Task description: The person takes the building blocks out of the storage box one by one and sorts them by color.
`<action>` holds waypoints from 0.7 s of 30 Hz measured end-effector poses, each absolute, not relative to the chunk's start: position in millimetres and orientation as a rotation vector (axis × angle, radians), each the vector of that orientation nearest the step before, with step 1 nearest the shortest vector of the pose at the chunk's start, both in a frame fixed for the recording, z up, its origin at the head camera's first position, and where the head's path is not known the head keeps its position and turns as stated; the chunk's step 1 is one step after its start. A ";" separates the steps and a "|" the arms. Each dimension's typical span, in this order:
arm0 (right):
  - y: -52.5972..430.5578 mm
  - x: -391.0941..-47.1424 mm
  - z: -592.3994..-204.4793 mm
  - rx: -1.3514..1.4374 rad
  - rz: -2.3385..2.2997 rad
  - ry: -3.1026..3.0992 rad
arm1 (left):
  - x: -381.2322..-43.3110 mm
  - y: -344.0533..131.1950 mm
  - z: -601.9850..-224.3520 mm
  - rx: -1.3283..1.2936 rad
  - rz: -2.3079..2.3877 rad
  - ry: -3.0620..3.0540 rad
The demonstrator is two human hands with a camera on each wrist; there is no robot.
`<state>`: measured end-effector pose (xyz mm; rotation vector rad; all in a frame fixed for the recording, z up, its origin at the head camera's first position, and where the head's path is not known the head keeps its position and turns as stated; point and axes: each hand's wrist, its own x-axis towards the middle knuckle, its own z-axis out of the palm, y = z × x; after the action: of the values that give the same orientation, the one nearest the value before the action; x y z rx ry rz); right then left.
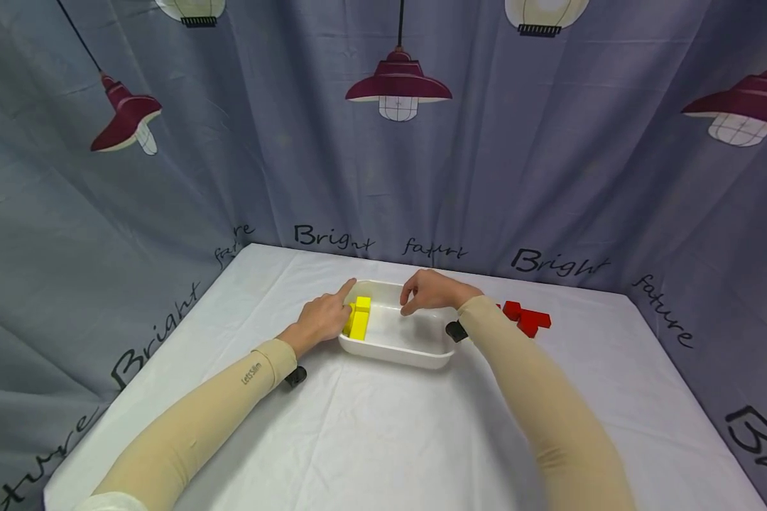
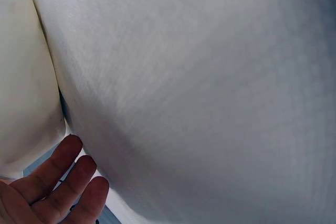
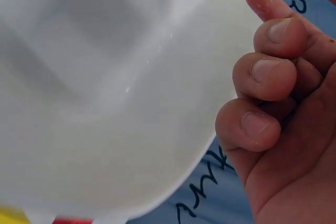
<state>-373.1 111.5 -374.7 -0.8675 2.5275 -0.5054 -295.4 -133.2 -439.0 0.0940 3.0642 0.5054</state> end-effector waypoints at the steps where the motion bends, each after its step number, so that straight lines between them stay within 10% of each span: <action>1: 109.6 -373.7 -376.0 -0.872 -0.509 2.525 | -295.6 -133.3 -439.5 0.098 0.508 3.065; 21: 76.8 -372.9 -397.1 -0.860 -0.611 2.425 | -296.3 -133.3 -441.7 0.119 0.506 3.100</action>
<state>-372.9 76.8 -397.1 -0.8597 2.4245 -0.6112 -296.3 -133.3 -441.7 0.1187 3.1003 0.5057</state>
